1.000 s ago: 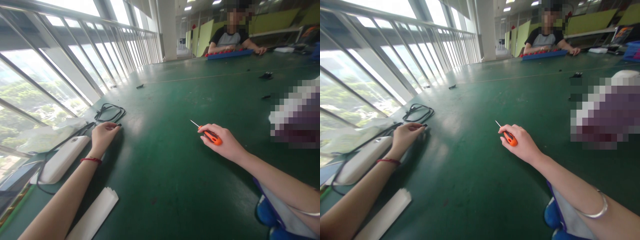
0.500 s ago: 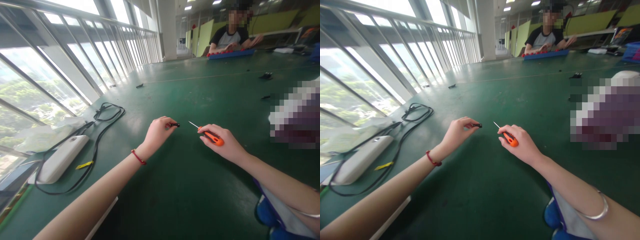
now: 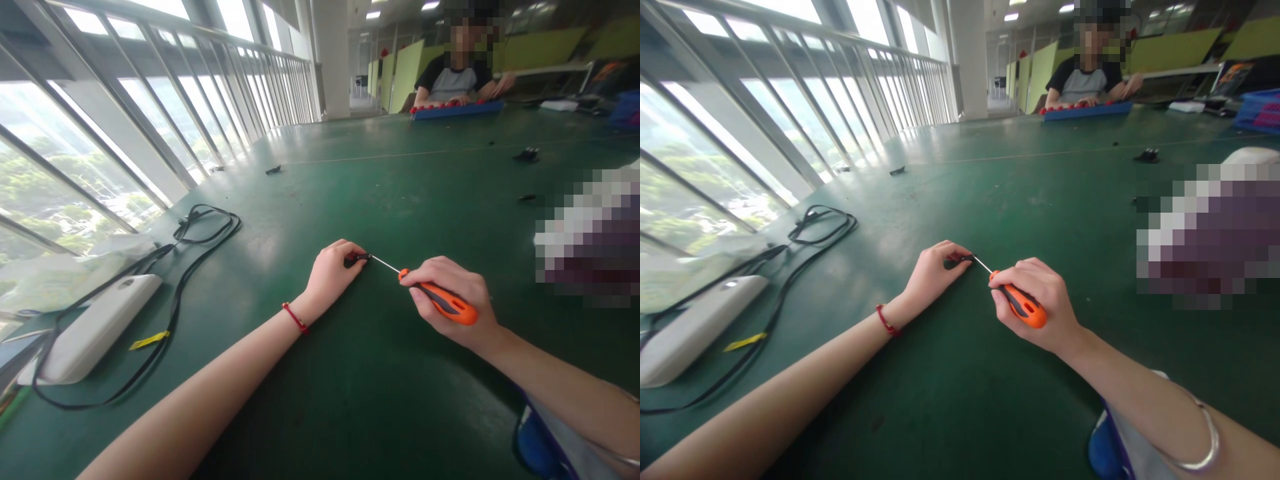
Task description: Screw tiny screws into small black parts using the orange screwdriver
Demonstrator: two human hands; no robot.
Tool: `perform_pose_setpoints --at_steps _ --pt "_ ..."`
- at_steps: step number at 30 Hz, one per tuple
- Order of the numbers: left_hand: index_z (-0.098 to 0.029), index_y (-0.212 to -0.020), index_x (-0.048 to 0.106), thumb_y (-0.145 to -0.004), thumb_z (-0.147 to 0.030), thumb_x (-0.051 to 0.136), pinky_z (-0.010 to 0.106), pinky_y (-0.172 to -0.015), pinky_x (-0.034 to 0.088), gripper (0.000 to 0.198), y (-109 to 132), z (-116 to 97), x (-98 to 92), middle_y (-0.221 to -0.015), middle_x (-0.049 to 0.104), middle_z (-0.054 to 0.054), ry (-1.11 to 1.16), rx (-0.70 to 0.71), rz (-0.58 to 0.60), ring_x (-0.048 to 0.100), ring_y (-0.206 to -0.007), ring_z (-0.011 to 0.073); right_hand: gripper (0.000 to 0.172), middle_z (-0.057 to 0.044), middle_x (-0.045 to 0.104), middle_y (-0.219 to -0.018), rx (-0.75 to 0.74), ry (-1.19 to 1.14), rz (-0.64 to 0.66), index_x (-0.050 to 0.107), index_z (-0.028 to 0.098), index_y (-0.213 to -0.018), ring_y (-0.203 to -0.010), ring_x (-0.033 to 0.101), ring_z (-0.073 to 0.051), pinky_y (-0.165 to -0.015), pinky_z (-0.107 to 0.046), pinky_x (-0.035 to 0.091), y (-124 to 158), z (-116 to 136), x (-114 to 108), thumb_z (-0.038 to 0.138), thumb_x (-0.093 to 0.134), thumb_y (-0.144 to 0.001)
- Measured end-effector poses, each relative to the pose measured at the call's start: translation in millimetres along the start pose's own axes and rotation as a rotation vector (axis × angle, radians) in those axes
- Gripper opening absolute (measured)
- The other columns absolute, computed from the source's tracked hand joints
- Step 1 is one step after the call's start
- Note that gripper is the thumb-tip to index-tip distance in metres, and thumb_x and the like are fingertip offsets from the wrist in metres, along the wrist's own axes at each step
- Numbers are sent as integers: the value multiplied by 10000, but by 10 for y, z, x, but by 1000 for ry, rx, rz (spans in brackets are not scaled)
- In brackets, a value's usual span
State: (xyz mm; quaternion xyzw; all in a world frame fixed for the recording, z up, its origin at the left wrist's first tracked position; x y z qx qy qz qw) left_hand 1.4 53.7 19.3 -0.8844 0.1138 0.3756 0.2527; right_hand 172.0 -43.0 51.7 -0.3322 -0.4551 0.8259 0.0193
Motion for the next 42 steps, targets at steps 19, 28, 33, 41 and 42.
perform_pose_setpoints --at_steps 19,28,33,41,42 --pt "-192 -883 720 -817 -194 634 275 -730 511 108 3 24 11 -880 677 24 34 22 27 625 -786 152 115 14 661 -714 114 1 22 640 221 -840 -619 604 -115 -584 -247 482 17 -52 -40 131 577 -808" --pt "-193 -878 715 -817 -187 637 273 -725 506 100 4 9 10 -872 673 19 29 38 20 623 -785 150 108 18 699 -728 174 -13 36 648 225 -825 -611 630 -110 -582 -226 485 20 -78 -47 152 569 -811" --pt "-198 -894 711 -833 -184 622 273 -753 511 109 31 -24 5 -927 678 25 14 79 38 630 -838 158 140 27 701 -702 258 -56 28 665 234 -813 -559 619 -108 -542 -229 470 38 -105 -63 192 536 -845" --pt "-208 -903 705 -852 -196 604 295 -804 518 114 50 -44 11 -984 676 30 -59 134 52 634 -905 178 196 32 601 -680 395 -91 -187 559 243 -977 -525 576 -126 -509 -257 479 95 -160 -78 218 639 -799" --pt "-207 -905 703 -855 -198 602 296 -804 517 114 48 -45 14 -988 676 30 -65 143 50 633 -905 178 228 17 609 -733 381 -93 -222 551 243 -986 -573 597 -137 -547 -270 500 100 -162 -85 208 651 -784"
Point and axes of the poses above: each hand's wrist, its own y-axis away from the middle knuckle, its own x-axis out of the palm, z = x × y, the point moved 4 cm from there along -y, towards the middle knuckle
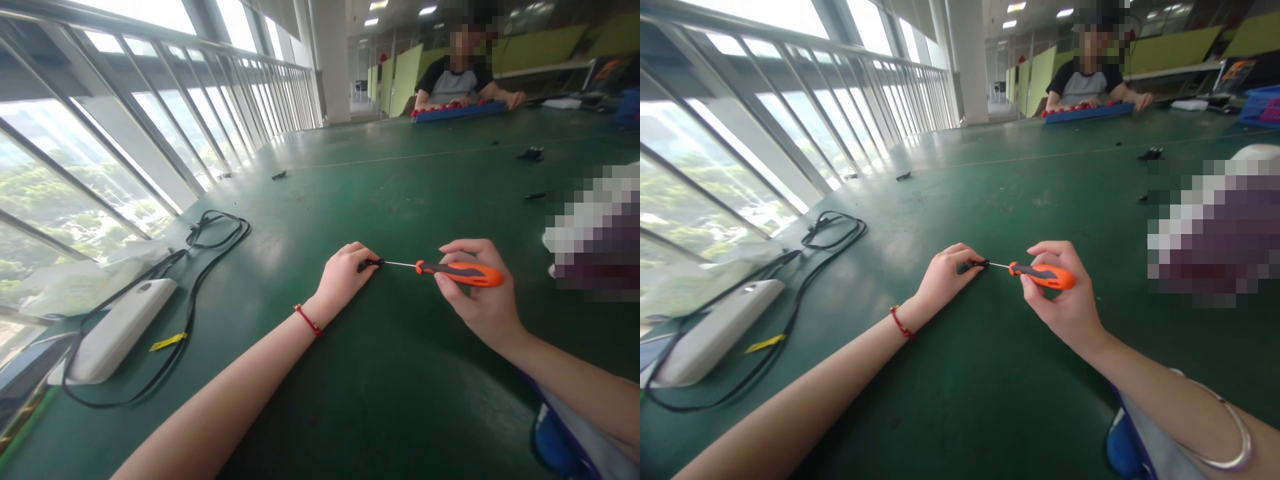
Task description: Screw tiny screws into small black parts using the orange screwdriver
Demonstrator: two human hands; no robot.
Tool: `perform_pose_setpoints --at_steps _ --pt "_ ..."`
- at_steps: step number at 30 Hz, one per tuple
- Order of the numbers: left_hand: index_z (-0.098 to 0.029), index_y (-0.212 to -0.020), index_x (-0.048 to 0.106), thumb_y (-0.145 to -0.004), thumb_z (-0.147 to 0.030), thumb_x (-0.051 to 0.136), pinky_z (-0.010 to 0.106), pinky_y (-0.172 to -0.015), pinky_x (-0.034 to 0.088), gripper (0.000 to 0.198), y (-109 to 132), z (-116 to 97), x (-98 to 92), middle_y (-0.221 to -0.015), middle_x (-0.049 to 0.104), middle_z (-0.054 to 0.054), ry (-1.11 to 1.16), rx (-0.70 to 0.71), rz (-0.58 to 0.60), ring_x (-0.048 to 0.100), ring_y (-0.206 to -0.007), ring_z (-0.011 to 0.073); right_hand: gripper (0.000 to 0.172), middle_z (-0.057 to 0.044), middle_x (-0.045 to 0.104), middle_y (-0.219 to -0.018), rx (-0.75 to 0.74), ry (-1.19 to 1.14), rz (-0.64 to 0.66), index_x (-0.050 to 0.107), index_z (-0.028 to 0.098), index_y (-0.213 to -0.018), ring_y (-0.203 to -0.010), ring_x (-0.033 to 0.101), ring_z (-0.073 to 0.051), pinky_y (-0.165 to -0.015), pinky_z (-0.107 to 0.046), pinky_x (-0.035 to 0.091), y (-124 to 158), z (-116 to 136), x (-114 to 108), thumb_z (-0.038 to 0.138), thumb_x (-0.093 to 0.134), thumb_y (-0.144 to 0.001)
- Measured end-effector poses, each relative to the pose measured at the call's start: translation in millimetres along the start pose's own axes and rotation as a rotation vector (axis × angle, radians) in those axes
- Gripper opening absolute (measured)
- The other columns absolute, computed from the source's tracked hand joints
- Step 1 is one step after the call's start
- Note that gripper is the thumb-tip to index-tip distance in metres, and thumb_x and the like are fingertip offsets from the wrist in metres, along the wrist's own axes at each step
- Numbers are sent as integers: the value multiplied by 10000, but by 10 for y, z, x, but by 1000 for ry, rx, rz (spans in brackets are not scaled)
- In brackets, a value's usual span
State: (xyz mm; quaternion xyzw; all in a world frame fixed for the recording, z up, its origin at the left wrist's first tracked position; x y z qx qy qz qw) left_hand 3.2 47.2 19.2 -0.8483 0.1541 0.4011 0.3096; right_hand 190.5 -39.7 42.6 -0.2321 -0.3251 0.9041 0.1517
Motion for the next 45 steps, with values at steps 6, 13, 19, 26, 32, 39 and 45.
perform_pose_setpoints --at_steps 6,13,19,26,32,39,45 --pt "-206 -927 700 -860 -192 593 288 -810 515 127 -7 -7 14 -1008 670 37 -7 20 23 627 -926 178 66 61 514 -534 27 34 86 579 243 -879 -441 497 -116 -448 -260 411 1 -4 14 225 616 -828" --pt "-201 -931 693 -863 -204 593 283 -787 514 121 -6 9 13 -1002 667 36 3 16 23 627 -901 174 294 9 571 -734 -67 -29 -28 542 239 -1034 -637 597 -163 -598 -306 513 1 25 -16 184 645 -764" --pt "-202 -933 688 -868 -192 584 289 -809 513 123 -5 8 11 -1011 667 39 -1 17 24 627 -927 178 52 50 521 -540 35 -15 105 595 238 -867 -422 473 -105 -412 -249 370 30 -15 20 263 550 -866" --pt "-207 -927 683 -866 -196 588 287 -796 516 114 2 8 16 -1010 667 37 -10 0 22 633 -910 174 343 1 586 -749 -89 -36 59 523 242 -1088 -637 592 -171 -593 -312 495 38 14 5 166 587 -760" --pt "-202 -919 691 -865 -185 589 284 -801 516 116 -5 6 4 -1001 673 35 13 4 18 630 -914 173 69 27 614 -649 -73 81 93 573 247 -862 -519 587 -129 -477 -260 440 32 111 25 195 578 -817" --pt "-202 -922 696 -860 -192 597 289 -810 519 117 -9 -4 -2 -1005 668 42 6 6 22 628 -919 177 259 22 555 -668 -82 59 32 552 242 -1020 -573 556 -151 -563 -301 491 29 97 13 210 625 -773" --pt "-202 -920 696 -859 -189 598 289 -802 519 117 -4 -6 -6 -990 670 40 15 5 15 628 -906 177 243 -1 606 -766 -82 51 1 558 247 -1008 -631 600 -157 -585 -297 505 28 98 5 183 615 -780"
Point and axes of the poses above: each hand's wrist, its own y-axis away from the middle knuckle, its own x-axis out of the palm, z = x × y, the point moved 4 cm from there along -y, towards the middle knuckle
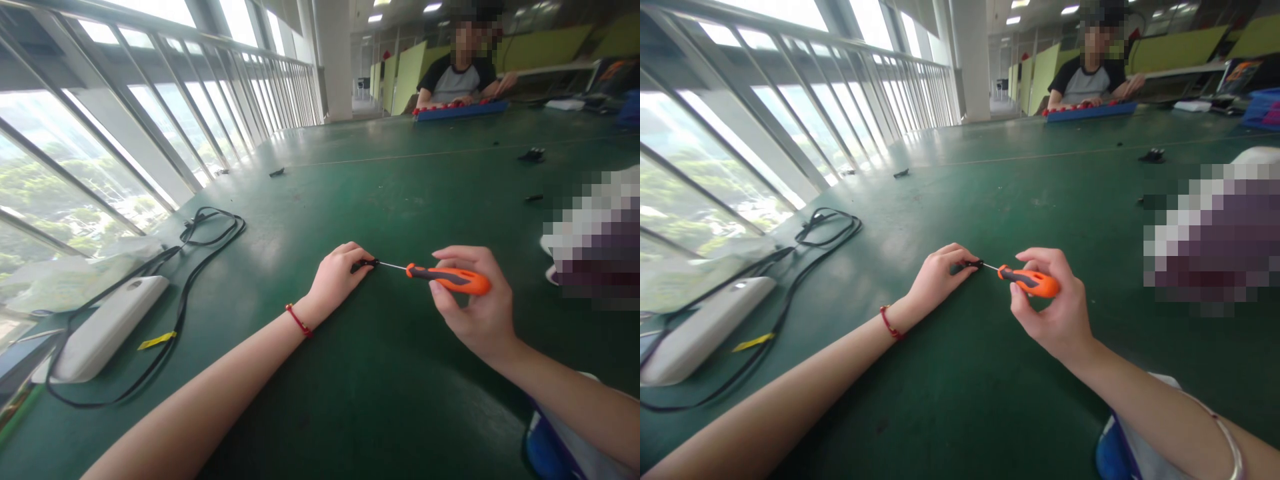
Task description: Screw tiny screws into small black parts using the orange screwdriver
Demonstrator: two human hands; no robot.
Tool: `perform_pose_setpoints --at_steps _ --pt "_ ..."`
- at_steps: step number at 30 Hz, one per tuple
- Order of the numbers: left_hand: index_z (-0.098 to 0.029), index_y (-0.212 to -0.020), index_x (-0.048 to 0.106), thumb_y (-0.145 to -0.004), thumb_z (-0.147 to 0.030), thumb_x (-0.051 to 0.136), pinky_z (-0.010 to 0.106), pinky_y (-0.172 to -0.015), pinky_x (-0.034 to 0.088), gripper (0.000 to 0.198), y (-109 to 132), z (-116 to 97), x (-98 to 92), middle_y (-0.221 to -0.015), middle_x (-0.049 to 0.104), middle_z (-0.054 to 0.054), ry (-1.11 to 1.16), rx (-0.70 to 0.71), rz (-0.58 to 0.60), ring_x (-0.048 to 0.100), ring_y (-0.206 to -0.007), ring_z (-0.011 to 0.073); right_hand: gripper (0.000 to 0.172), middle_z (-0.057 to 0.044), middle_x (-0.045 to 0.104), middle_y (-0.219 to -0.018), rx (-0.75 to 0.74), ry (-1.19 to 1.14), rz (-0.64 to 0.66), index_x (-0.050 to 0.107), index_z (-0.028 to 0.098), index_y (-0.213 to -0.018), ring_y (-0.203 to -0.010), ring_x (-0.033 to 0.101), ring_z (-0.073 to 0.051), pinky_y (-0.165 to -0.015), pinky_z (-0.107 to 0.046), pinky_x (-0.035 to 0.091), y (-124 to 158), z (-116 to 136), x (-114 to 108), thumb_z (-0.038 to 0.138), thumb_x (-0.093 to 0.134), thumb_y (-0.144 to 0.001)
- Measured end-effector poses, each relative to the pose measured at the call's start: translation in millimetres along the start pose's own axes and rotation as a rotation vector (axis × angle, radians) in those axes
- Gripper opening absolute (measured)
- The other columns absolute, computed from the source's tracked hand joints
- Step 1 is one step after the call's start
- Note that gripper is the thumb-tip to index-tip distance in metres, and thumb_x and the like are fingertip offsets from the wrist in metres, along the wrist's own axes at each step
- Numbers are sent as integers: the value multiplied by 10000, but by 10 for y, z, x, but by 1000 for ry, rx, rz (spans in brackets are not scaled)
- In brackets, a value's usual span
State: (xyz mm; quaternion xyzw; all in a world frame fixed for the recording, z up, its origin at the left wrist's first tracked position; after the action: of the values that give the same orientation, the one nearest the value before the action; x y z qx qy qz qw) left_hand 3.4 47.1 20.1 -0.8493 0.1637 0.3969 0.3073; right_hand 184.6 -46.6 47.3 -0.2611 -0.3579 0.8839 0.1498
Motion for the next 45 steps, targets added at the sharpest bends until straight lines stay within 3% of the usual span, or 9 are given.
perform_pose_setpoints --at_steps 7,12,17,22,27,32,37,41,45 --pt "-199 -920 699 -858 -186 596 285 -795 516 120 3 5 0 -994 669 41 7 -1 1 625 -905 175 55 26 581 -626 40 41 46 588 248 -860 -532 567 -134 -505 -271 457 2 -19 15 216 609 -821" --pt "-198 -924 699 -854 -184 600 280 -784 516 122 0 11 6 -994 669 41 7 -5 3 624 -899 173 385 -8 599 -810 2 -60 -17 534 242 -1093 -699 617 -172 -633 -306 527 0 -15 -4 173 670 -739" --pt "-195 -921 701 -856 -185 600 275 -772 512 120 -2 15 9 -991 669 37 18 -15 0 622 -890 170 31 20 613 -654 55 54 58 605 245 -861 -559 587 -135 -531 -269 469 5 -38 36 239 618 -834" --pt "-192 -921 700 -845 -175 612 279 -767 511 118 -2 16 8 -973 667 33 16 -25 7 621 -870 168 388 10 602 -786 -20 -43 -39 552 235 -1100 -677 615 -155 -645 -294 533 -5 -22 8 176 684 -740" --pt "-199 -930 700 -850 -174 604 278 -774 512 127 -7 19 7 -986 668 30 18 -22 8 624 -881 166 49 26 627 -658 61 57 54 608 240 -844 -541 595 -130 -528 -262 478 -10 -23 40 256 644 -815" --pt "-193 -924 698 -846 -176 606 276 -767 513 122 -5 16 9 -978 667 32 14 -21 10 622 -869 165 363 12 610 -756 -20 -2 -19 553 242 -1071 -657 624 -159 -639 -294 537 -12 -5 20 173 675 -737" --pt "-195 -920 701 -841 -168 606 271 -763 514 126 -1 14 14 -979 669 29 18 -21 9 624 -868 161 80 25 621 -658 35 60 81 605 241 -858 -562 599 -131 -552 -262 483 -6 -15 41 208 642 -795" --pt "-195 -925 701 -843 -171 604 269 -759 515 129 -2 11 14 -981 669 32 13 -13 7 626 -866 161 292 22 614 -723 46 -14 44 581 236 -1026 -632 619 -144 -608 -268 517 5 -32 41 168 660 -753" --pt "-199 -913 704 -845 -173 601 272 -774 520 125 -3 12 10 -974 671 30 9 -25 -1 631 -866 161 55 13 642 -690 75 10 182 631 228 -877 -629 633 -142 -599 -257 505 -21 -67 92 238 621 -824"
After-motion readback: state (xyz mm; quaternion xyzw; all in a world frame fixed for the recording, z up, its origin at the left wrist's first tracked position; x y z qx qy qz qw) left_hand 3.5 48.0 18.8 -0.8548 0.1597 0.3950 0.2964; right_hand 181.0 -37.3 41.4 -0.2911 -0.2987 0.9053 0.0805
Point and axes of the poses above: each hand's wrist, its own y-axis away from the middle knuckle, its own x-axis out of the palm, z = x × y, the point moved 4 cm from there along -y, towards the middle knuckle
